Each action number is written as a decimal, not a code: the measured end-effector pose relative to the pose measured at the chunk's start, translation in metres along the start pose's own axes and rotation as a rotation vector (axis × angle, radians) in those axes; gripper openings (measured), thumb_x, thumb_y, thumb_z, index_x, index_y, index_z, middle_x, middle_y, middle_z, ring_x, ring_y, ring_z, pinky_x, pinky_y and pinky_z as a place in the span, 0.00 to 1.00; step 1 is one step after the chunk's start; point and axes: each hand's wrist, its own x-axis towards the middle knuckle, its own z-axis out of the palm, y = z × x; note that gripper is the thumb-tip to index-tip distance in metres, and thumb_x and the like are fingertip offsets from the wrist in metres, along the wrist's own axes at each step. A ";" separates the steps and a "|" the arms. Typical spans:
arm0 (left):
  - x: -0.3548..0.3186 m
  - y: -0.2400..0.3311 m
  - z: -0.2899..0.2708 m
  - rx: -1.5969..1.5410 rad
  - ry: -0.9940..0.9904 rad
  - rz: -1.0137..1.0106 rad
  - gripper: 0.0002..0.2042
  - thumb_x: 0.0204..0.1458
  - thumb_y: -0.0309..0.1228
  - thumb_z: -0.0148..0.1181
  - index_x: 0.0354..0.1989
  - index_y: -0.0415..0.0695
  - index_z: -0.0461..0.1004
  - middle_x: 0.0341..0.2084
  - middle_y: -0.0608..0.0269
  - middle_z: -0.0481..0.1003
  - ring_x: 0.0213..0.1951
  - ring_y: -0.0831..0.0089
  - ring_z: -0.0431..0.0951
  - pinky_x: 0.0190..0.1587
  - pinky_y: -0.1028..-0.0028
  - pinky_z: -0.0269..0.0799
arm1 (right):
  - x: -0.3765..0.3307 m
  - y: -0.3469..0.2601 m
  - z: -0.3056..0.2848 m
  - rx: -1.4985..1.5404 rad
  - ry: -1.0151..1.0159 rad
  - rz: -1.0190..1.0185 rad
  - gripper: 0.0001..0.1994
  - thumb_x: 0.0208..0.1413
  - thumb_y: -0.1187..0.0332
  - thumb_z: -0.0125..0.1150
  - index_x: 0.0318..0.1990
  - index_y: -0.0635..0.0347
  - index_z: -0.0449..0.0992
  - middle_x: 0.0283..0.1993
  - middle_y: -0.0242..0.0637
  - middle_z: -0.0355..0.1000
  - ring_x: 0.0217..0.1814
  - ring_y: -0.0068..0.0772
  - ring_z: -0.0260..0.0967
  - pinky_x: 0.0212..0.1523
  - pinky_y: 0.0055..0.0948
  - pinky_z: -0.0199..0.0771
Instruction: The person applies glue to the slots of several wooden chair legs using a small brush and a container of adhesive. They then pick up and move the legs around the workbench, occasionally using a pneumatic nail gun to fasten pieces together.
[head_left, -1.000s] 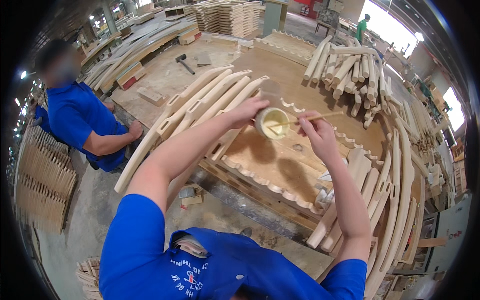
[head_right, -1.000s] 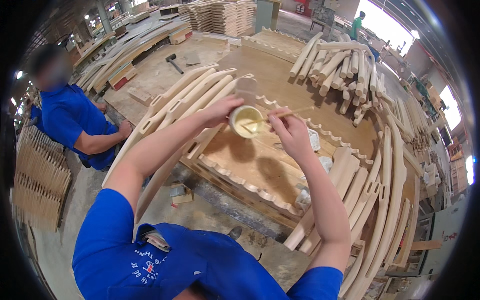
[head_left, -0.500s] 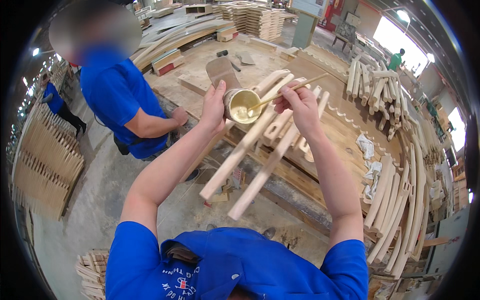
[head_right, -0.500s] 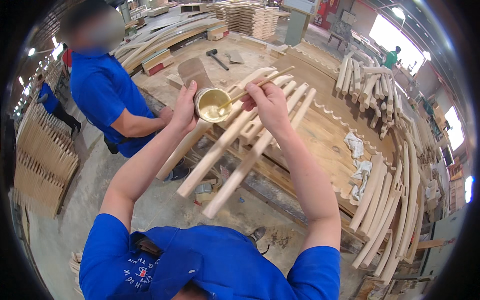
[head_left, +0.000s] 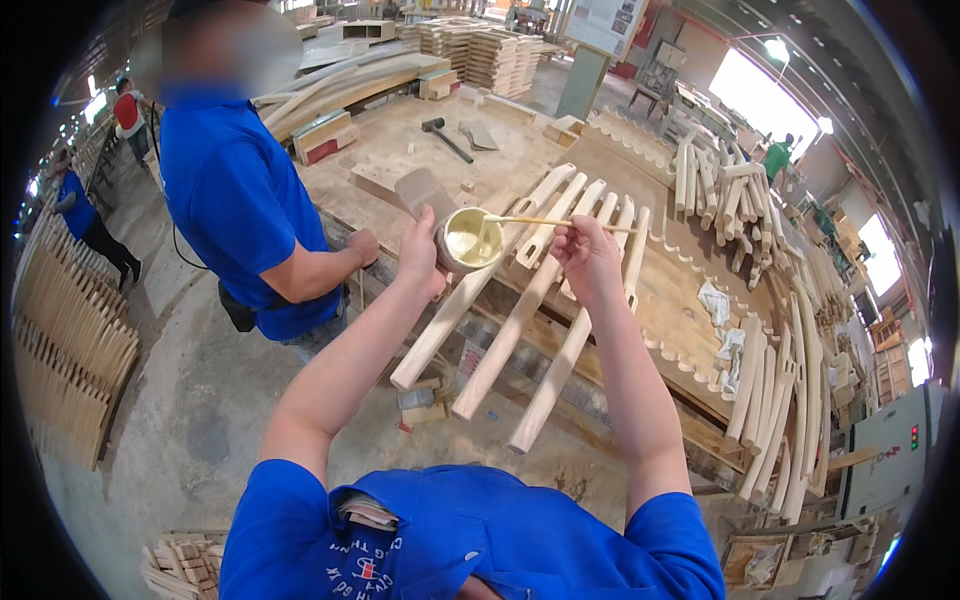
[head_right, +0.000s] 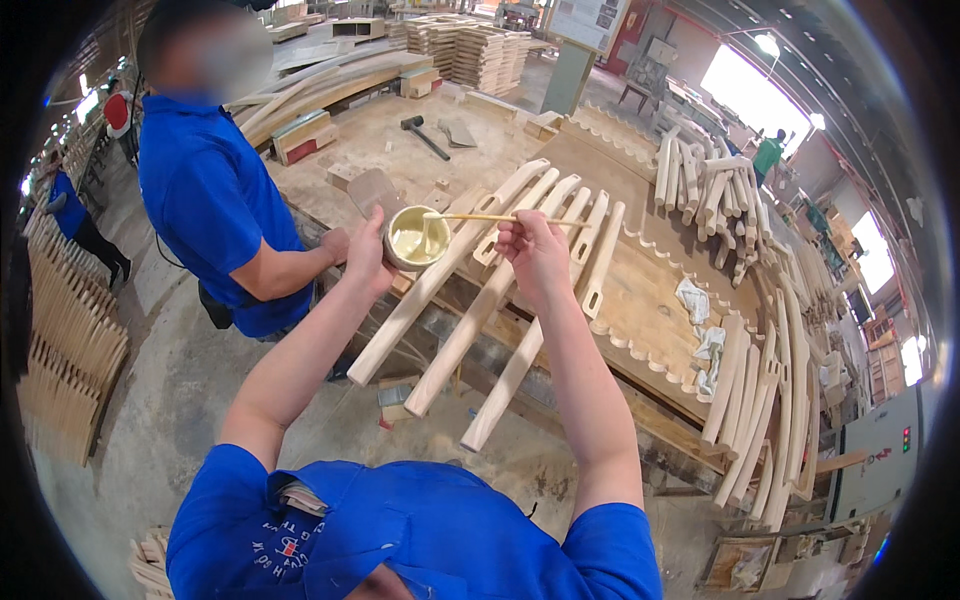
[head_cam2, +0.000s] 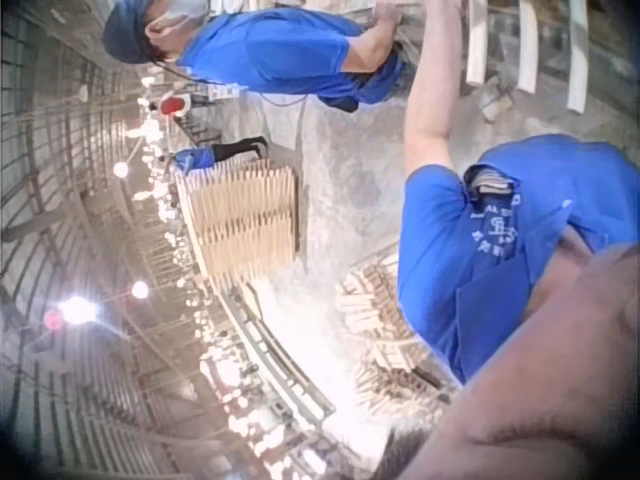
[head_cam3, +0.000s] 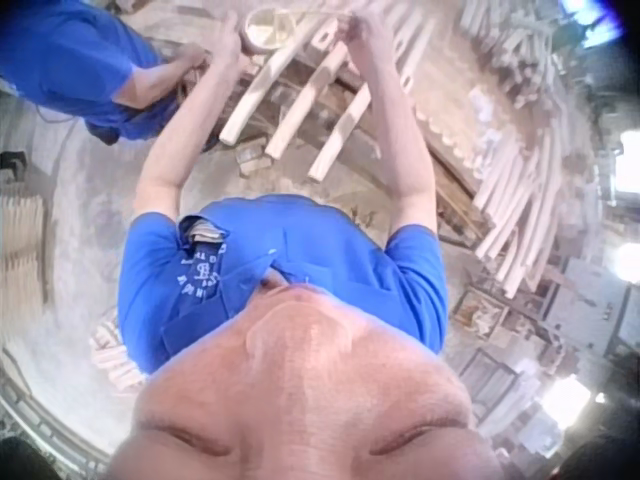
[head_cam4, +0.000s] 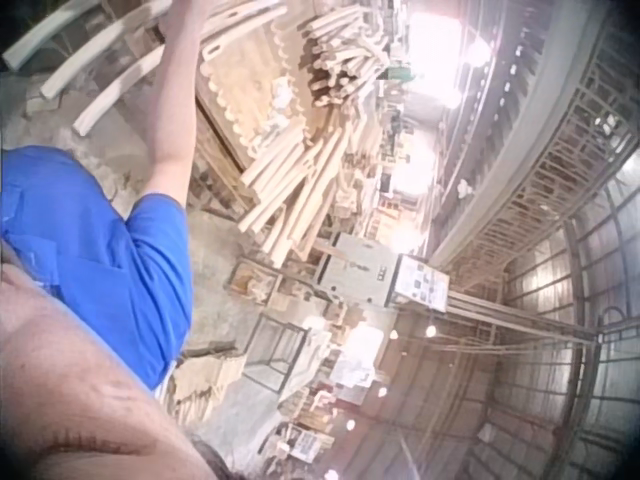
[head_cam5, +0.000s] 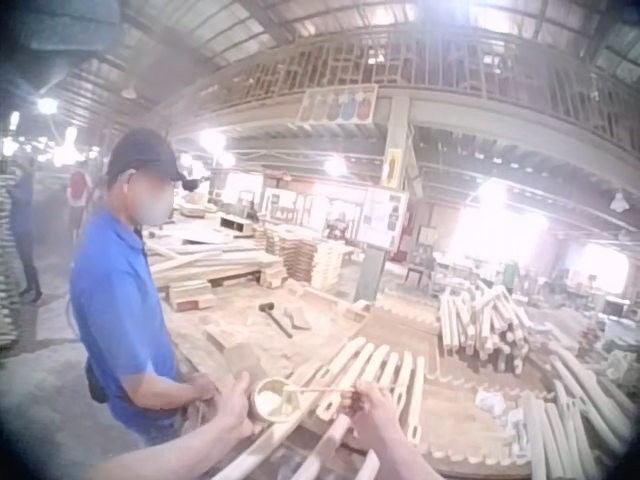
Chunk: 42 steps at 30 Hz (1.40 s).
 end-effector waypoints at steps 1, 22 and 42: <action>0.002 -0.003 0.002 -0.023 0.005 -0.014 0.16 0.63 0.40 0.42 0.52 0.43 0.59 0.44 0.58 0.70 0.47 0.66 0.73 0.50 0.63 0.72 | 0.002 0.000 -0.001 0.006 -0.006 -0.002 0.07 0.56 0.68 0.54 0.36 0.62 0.69 0.29 0.36 0.71 0.30 0.27 0.69 0.33 0.28 0.74; 0.078 -0.027 -0.009 -0.157 -0.326 -0.466 0.28 0.62 0.49 0.32 0.59 0.38 0.58 0.59 0.49 0.61 0.61 0.56 0.62 0.61 0.53 0.57 | 0.042 0.052 -0.012 0.124 0.324 0.059 0.07 0.56 0.67 0.57 0.32 0.59 0.68 0.27 0.31 0.69 0.27 0.23 0.67 0.28 0.25 0.72; 0.026 -0.060 -0.098 0.083 -0.306 -0.680 0.21 0.57 0.49 0.48 0.46 0.44 0.71 0.41 0.61 0.75 0.43 0.70 0.77 0.47 0.69 0.73 | 0.150 0.015 -0.003 -1.306 0.308 -0.456 0.14 0.52 0.63 0.56 0.30 0.68 0.71 0.24 0.44 0.73 0.26 0.40 0.74 0.31 0.35 0.72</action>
